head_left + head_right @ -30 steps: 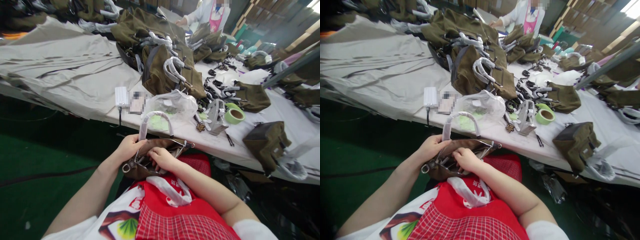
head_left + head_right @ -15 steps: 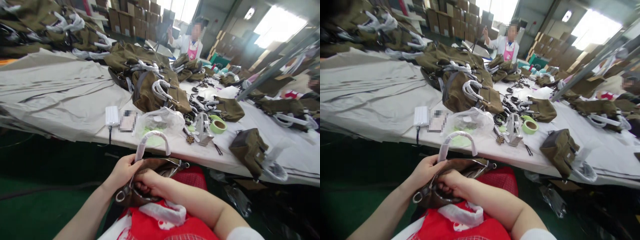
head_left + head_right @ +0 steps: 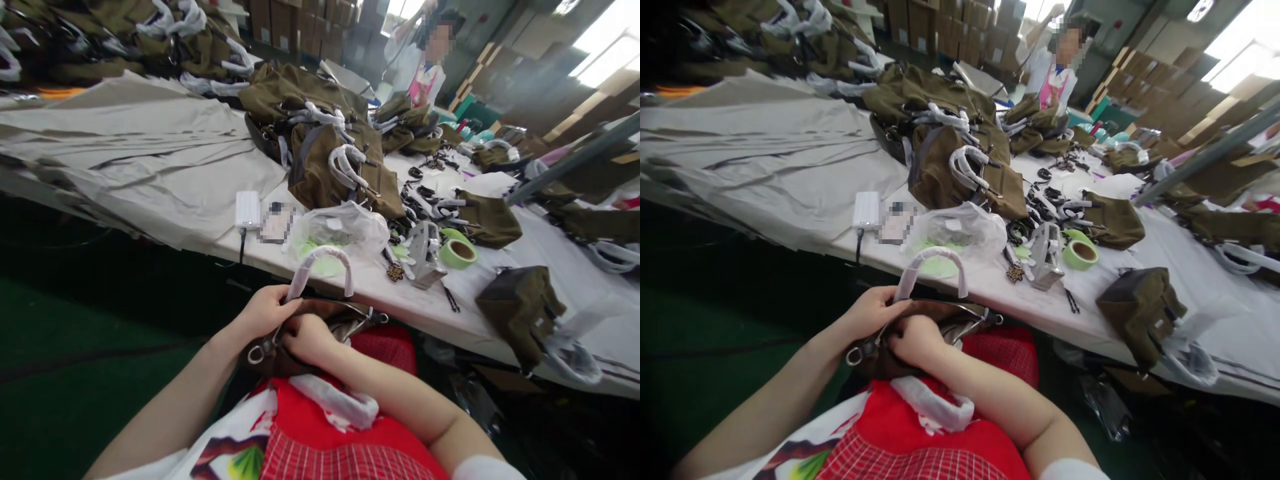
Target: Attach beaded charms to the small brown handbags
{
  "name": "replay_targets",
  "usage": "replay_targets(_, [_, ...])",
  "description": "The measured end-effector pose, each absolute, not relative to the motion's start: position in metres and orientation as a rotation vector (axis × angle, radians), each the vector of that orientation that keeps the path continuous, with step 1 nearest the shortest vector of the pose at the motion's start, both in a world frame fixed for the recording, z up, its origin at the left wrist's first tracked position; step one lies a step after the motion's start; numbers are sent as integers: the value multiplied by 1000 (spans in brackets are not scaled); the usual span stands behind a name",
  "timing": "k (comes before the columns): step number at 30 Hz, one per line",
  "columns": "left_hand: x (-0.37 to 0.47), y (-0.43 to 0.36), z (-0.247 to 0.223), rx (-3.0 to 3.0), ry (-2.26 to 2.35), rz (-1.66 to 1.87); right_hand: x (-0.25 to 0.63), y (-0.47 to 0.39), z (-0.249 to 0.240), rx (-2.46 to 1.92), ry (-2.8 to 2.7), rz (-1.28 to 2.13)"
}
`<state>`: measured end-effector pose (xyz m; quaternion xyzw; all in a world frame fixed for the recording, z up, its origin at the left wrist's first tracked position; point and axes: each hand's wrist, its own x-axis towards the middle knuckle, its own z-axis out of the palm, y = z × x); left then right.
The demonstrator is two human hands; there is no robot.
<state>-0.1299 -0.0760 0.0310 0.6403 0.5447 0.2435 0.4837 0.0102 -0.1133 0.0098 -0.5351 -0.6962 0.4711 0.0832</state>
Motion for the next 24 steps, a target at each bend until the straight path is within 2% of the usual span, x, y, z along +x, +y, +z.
replay_targets(2, [-135, -75, 32, 1573, 1303, 539, 16, -110, 19, -1621, -2395, 1052])
replay_targets(4, [-141, -74, 34, 1558, 1271, 505, 24, -105, 27, -1694, -2560, 854])
replay_targets(9, [-155, -74, 34, 1501, 1303, 558, 43, -96, 34, -1877, -2663, 680])
replay_targets(12, [-157, -74, 34, 1444, 1319, 598, 46, -95, 36, -1749, -2660, 592])
replay_targets(20, [-153, -73, 33, 1498, 1333, 596, 32, -96, 30, -1298, -2935, 765])
replay_targets(24, [-159, -77, 33, 1530, 1254, 520, 46, -96, 60, -972, -2869, 1049])
